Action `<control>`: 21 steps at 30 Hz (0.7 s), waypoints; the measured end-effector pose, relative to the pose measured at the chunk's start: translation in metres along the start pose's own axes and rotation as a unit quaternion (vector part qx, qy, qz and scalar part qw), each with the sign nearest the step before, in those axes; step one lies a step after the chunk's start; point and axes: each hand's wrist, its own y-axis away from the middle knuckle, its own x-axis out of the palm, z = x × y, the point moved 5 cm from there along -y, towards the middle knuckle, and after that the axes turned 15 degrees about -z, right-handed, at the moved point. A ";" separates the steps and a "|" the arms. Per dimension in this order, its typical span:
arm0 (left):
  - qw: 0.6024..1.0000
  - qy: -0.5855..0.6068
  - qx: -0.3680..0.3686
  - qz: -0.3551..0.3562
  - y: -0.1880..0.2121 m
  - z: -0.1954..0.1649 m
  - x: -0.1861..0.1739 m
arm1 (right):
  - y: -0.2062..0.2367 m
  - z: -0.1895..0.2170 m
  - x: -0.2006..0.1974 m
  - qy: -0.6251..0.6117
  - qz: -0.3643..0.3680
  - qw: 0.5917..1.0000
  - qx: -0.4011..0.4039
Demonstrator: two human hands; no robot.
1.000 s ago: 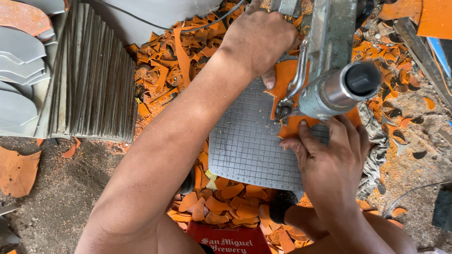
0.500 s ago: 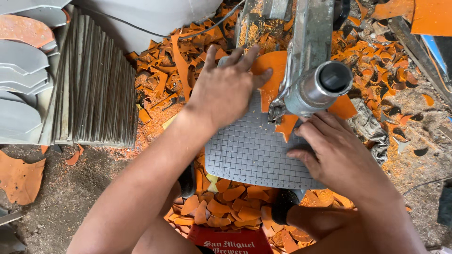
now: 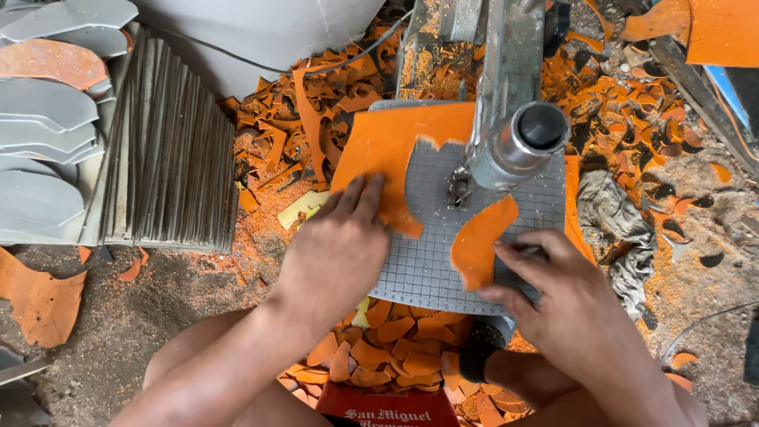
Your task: The person uses a vertical press cutter to cut orange rubber sheets into curved shapes. They repeatedly position the sheet under the blade, press down to cut, and remove the finished pieces, accumulating a pile of cutouts and offcuts on the floor.
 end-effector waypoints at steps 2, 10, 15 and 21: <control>0.998 0.030 -0.005 0.052 0.016 -0.005 -0.010 | -0.002 0.007 -0.015 0.021 -0.043 0.993 -0.105; 0.975 0.203 -0.071 0.054 0.036 -0.017 -0.022 | -0.022 0.003 -0.001 0.017 -0.048 0.973 -0.225; 0.964 0.228 -0.076 0.114 0.034 -0.005 -0.004 | -0.016 -0.009 -0.001 0.121 -0.038 0.988 -0.087; 0.971 0.209 -0.051 0.101 0.032 -0.005 0.003 | -0.021 -0.023 -0.001 0.177 -0.033 0.983 0.017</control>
